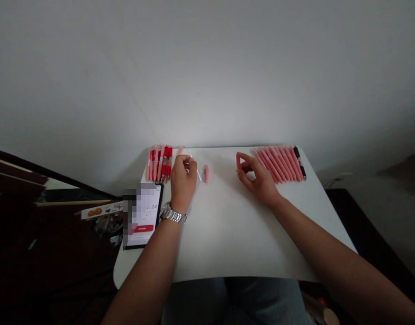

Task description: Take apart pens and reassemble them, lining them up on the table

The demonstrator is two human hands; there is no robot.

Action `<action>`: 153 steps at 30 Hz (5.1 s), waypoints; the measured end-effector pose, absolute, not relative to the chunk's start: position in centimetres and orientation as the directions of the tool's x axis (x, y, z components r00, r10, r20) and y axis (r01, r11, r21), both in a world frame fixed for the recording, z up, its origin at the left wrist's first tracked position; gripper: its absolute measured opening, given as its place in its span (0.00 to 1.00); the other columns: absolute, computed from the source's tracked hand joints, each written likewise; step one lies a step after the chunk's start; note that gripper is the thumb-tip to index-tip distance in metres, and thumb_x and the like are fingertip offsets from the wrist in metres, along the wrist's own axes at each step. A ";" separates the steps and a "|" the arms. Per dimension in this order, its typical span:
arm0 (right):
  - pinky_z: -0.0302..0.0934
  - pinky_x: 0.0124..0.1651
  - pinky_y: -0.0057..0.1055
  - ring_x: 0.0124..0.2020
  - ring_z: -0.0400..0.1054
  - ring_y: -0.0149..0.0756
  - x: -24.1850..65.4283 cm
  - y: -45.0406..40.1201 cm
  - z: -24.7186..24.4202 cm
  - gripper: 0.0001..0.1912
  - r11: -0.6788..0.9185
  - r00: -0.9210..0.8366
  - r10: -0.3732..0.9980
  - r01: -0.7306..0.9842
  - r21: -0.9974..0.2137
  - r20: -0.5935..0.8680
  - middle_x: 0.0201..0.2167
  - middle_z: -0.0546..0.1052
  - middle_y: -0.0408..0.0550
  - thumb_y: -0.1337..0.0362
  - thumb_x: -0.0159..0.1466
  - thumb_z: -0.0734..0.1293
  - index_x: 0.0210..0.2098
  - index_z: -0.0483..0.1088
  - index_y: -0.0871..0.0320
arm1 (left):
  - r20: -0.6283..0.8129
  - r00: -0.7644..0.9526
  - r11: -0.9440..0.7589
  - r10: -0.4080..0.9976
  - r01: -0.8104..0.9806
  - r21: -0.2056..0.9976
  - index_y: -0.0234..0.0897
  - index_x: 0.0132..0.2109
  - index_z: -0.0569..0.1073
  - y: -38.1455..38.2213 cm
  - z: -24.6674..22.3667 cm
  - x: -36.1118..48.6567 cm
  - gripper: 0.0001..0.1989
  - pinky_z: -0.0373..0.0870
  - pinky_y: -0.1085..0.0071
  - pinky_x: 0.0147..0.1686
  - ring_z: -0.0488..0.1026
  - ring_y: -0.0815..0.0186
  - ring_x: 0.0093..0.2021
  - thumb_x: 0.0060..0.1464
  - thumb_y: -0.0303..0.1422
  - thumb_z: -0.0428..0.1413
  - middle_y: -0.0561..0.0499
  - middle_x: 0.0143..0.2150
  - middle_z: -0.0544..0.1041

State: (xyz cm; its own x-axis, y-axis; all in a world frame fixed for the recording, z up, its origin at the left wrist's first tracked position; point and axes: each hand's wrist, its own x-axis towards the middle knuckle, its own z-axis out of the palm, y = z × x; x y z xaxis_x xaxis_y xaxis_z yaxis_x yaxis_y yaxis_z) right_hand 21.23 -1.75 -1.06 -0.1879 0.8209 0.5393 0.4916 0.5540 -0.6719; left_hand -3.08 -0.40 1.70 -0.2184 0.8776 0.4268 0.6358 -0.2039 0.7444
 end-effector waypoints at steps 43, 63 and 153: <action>0.67 0.40 0.35 0.37 0.71 0.38 20.8 -1.9 -0.3 0.12 0.665 -0.361 0.735 0.548 -0.507 0.574 0.35 0.75 0.49 0.65 0.70 0.65 0.51 0.75 0.54 | 0.196 0.039 -0.176 0.980 -0.302 0.937 0.41 0.42 0.66 -1.0 0.4 -1.0 0.15 0.78 0.68 0.42 0.81 0.66 0.39 0.60 0.44 0.61 0.47 0.42 0.83; 0.69 0.38 0.33 0.36 0.73 0.36 20.6 -1.9 -0.2 0.11 0.686 -0.323 0.703 0.542 -0.486 0.633 0.38 0.77 0.50 0.63 0.72 0.65 0.51 0.76 0.54 | 0.119 0.097 -0.087 0.988 -0.283 0.955 0.35 0.43 0.80 -1.0 0.2 -0.6 0.15 0.78 0.65 0.50 0.80 0.66 0.41 0.56 0.43 0.66 0.46 0.42 0.82; 0.69 0.39 0.34 0.36 0.73 0.37 21.1 -1.8 -0.2 0.10 0.608 -0.251 0.775 0.549 -0.574 0.580 0.37 0.77 0.50 0.63 0.71 0.65 0.49 0.75 0.56 | 0.435 0.104 -0.336 0.894 0.798 0.500 0.39 0.44 0.80 -0.1 0.2 -4.1 0.10 0.66 0.54 0.56 0.73 0.53 0.49 0.55 0.27 0.58 0.44 0.45 0.77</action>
